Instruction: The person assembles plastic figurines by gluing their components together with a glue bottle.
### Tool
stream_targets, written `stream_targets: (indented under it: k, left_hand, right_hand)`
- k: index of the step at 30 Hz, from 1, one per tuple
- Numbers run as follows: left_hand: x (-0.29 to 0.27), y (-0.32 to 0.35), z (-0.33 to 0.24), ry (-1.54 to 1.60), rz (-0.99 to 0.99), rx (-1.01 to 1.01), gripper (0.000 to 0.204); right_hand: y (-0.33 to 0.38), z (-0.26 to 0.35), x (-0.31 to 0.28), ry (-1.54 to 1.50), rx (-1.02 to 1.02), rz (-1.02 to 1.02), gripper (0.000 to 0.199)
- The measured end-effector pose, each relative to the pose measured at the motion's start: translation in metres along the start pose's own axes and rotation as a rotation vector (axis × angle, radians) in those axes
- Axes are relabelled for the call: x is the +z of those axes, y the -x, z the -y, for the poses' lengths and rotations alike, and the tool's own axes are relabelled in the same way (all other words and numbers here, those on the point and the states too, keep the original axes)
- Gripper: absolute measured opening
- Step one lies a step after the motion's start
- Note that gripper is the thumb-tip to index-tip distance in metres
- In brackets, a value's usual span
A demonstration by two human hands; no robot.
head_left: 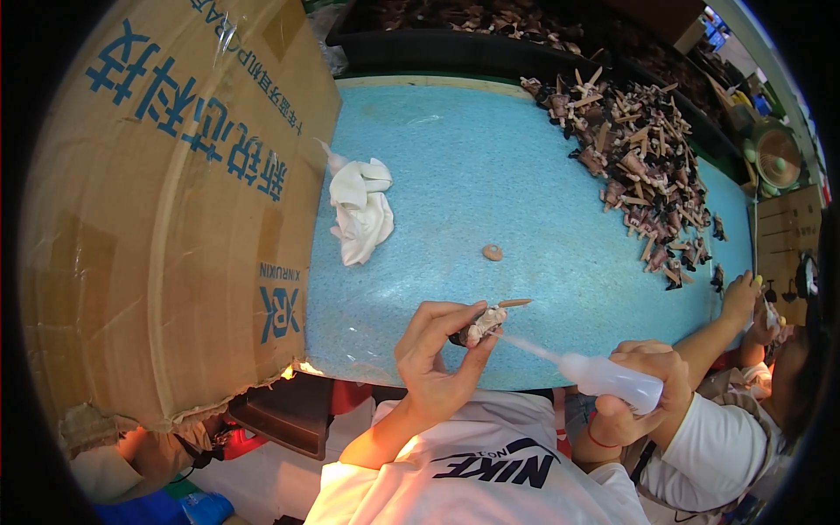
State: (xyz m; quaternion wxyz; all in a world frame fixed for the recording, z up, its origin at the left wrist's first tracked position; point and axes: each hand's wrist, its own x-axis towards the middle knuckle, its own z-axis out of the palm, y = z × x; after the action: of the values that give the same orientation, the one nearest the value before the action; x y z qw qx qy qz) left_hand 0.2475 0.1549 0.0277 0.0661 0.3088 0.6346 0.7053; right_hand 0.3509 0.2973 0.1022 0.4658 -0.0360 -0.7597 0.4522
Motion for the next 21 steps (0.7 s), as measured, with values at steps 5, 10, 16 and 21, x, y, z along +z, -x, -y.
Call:
stream_targets:
  k: [5, 10, 16, 21]
  left_hand:
    - [0.0043, -0.0016, 0.0, 0.048, -0.085, 0.002, 0.032]
    - [0.0046, -0.0018, -0.0013, 0.044, -0.077, -0.007, 0.032]
    - [0.0029, -0.0003, 0.0008, 0.016, -0.078, 0.007, 0.032]
    - [-0.0005, -0.0002, 0.0001, -0.018, 0.008, 0.019, 0.026]
  right_hand:
    - [-0.0008, -0.0009, 0.0029, 0.007, -0.028, 0.036, 0.033]
    - [-0.0018, -0.0004, 0.0019, 0.043, -0.041, 0.079, 0.033]
    - [-0.0041, 0.001, 0.0025, 0.027, -0.046, 0.132, 0.032]
    - [-0.0043, 0.0015, 0.0006, 0.032, -0.06, 0.142, 0.031]
